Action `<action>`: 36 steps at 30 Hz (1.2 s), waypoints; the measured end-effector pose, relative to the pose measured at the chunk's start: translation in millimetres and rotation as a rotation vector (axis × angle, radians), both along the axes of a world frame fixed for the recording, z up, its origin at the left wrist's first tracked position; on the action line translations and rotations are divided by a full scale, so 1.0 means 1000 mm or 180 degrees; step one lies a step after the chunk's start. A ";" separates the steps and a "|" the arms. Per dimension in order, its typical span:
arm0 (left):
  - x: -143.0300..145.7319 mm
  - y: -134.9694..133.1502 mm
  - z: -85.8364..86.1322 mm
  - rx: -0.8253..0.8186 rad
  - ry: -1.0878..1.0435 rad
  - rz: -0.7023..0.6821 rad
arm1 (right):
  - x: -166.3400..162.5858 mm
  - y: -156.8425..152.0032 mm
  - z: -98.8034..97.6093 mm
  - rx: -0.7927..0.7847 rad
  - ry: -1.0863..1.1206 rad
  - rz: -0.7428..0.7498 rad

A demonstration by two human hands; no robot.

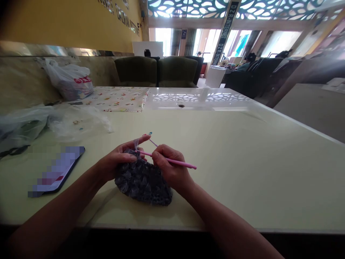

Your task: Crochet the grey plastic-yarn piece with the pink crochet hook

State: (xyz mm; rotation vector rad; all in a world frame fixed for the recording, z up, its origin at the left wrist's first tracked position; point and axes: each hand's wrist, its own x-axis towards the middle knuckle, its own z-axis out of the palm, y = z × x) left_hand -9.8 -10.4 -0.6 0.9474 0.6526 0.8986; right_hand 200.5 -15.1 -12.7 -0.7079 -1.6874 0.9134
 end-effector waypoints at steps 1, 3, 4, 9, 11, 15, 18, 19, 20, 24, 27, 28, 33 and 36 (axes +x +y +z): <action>0.000 0.000 0.000 -0.0021 -0.0039 0.0026 | 0.001 0.001 0.001 -0.0101 0.0071 0.0040; -0.001 0.001 0.000 -0.0136 -0.0154 0.0066 | 0.002 0.004 0.003 -0.0177 0.0094 0.0072; -0.002 0.002 0.000 -0.0217 -0.0220 0.0062 | 0.003 0.004 0.004 -0.0149 0.0049 0.0078; -0.005 0.003 -0.001 -0.0377 -0.0429 -0.0117 | 0.006 0.003 0.008 0.0336 -0.0293 0.0024; -0.005 0.003 -0.002 -0.0381 -0.0441 -0.0230 | 0.006 0.002 0.008 0.0419 -0.0336 0.0006; -0.004 0.003 -0.001 -0.0365 -0.0417 -0.0276 | 0.005 0.002 0.008 0.0554 -0.0428 -0.0018; -0.005 0.003 0.002 -0.0270 -0.0361 -0.0146 | 0.005 0.003 0.011 0.0900 -0.0531 -0.0012; -0.006 0.004 0.003 -0.0247 -0.0331 -0.0088 | 0.006 0.004 0.012 0.1015 -0.0557 0.0004; -0.007 0.004 0.003 -0.0238 -0.0289 -0.0021 | 0.007 0.004 0.013 0.1095 -0.0571 0.0018; -0.007 0.006 0.004 -0.0127 0.0107 0.0279 | 0.012 0.006 0.014 0.0743 -0.0474 0.0099; -0.001 0.003 0.000 0.0050 0.0446 0.0395 | 0.011 0.006 0.011 0.0398 -0.0422 0.0204; 0.002 0.002 -0.001 0.0061 0.0511 0.0344 | 0.010 0.006 0.010 0.0462 -0.0440 0.0187; 0.017 -0.007 -0.004 0.0215 0.0493 0.0042 | 0.002 0.009 0.004 0.1779 -0.0894 -0.0209; 0.020 -0.011 -0.003 0.0365 0.0521 -0.0016 | 0.001 0.011 0.003 0.2257 -0.1187 -0.0525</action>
